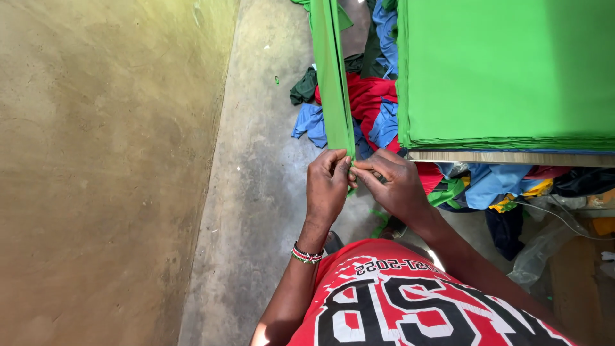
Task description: Aligning and stacking green fabric sheets on a cutting table
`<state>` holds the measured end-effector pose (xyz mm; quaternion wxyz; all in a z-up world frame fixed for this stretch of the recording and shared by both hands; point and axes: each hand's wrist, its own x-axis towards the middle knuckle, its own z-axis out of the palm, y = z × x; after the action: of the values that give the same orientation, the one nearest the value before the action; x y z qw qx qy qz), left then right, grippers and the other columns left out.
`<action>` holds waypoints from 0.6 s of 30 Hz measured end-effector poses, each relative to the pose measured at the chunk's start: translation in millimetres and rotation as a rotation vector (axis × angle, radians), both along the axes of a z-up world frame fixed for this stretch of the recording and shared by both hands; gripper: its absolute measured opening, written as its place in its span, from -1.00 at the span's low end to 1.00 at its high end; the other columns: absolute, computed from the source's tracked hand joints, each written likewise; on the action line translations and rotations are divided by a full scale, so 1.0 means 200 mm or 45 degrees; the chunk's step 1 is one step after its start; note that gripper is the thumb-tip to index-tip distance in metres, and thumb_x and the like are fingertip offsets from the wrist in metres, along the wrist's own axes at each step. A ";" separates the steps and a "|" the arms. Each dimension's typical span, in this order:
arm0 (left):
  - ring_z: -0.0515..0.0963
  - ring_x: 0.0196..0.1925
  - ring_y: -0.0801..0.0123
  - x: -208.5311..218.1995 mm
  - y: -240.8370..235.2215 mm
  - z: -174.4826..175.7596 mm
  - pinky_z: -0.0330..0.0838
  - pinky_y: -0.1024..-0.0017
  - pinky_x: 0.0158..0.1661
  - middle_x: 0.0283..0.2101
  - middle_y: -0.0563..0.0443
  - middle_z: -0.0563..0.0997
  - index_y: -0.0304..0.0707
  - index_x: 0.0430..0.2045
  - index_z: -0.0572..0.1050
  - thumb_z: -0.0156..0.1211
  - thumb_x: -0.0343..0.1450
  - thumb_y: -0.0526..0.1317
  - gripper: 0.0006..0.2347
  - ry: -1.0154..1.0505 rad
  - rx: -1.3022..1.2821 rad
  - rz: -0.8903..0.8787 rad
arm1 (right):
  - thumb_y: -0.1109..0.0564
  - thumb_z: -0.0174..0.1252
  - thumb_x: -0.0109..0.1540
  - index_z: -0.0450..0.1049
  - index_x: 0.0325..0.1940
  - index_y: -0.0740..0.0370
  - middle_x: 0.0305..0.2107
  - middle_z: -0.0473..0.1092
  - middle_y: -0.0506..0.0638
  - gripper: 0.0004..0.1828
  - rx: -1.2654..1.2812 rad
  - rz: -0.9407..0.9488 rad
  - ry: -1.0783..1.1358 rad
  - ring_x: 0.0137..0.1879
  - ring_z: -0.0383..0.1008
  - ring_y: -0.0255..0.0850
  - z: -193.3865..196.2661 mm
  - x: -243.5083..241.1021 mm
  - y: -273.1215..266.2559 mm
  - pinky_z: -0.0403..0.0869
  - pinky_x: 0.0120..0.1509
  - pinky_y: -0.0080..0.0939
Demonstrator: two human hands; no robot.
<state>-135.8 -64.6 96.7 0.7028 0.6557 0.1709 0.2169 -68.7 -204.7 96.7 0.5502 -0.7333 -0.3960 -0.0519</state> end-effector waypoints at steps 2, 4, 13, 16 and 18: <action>0.67 -0.57 0.28 -0.02 0.01 0.03 0.61 0.42 -0.55 -0.58 -0.29 0.53 -0.73 -0.23 0.54 0.05 0.49 -0.49 -0.86 -0.021 0.029 -0.024 | 0.28 0.35 0.24 0.68 -0.13 0.16 -0.47 0.50 0.03 -0.85 -0.006 -0.006 -0.008 -0.35 0.58 -0.02 0.00 -0.01 0.00 0.54 -0.29 -0.15; 0.62 -0.67 0.31 -0.03 0.01 0.02 0.58 0.46 -0.59 -0.67 -0.20 0.53 -0.72 -0.20 0.53 0.08 0.49 -0.47 -0.86 0.035 0.054 -0.041 | 0.29 0.33 0.25 0.68 -0.12 0.17 -0.49 0.51 0.03 -0.86 0.001 0.012 0.017 -0.37 0.61 -0.06 0.01 -0.03 0.00 0.55 -0.31 -0.15; 0.70 -0.55 0.19 -0.05 0.07 -0.05 0.69 0.35 -0.52 -0.56 -0.38 0.59 -0.83 -0.13 0.49 -0.01 0.50 -0.51 -0.81 0.104 0.122 -0.134 | 0.31 0.34 0.24 0.67 -0.16 0.16 -0.53 0.44 0.05 -0.87 0.004 0.007 -0.085 -0.38 0.55 0.03 0.03 -0.07 0.03 0.53 -0.35 -0.12; 0.69 -0.59 0.18 -0.08 0.03 0.03 0.70 0.36 -0.52 -0.60 -0.37 0.59 -0.83 -0.13 0.49 -0.02 0.50 -0.51 -0.81 0.144 0.117 -0.142 | 0.31 0.34 0.24 0.66 -0.16 0.19 -0.53 0.44 0.07 -0.88 0.008 0.009 -0.074 -0.39 0.54 0.04 -0.01 -0.08 0.03 0.51 -0.38 -0.11; 0.68 -0.62 0.20 -0.08 0.03 0.02 0.69 0.38 -0.54 -0.62 -0.34 0.59 -0.81 -0.14 0.50 -0.02 0.50 -0.50 -0.81 0.175 0.153 -0.149 | 0.31 0.34 0.23 0.66 -0.16 0.18 -0.53 0.44 0.07 -0.88 -0.010 0.016 -0.072 -0.39 0.54 0.03 -0.04 -0.08 0.03 0.50 -0.38 -0.10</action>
<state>-151.9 -58.7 100.1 0.6604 0.7187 0.1667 0.1397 -84.0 -199.4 89.4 0.5362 -0.7313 -0.4160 -0.0675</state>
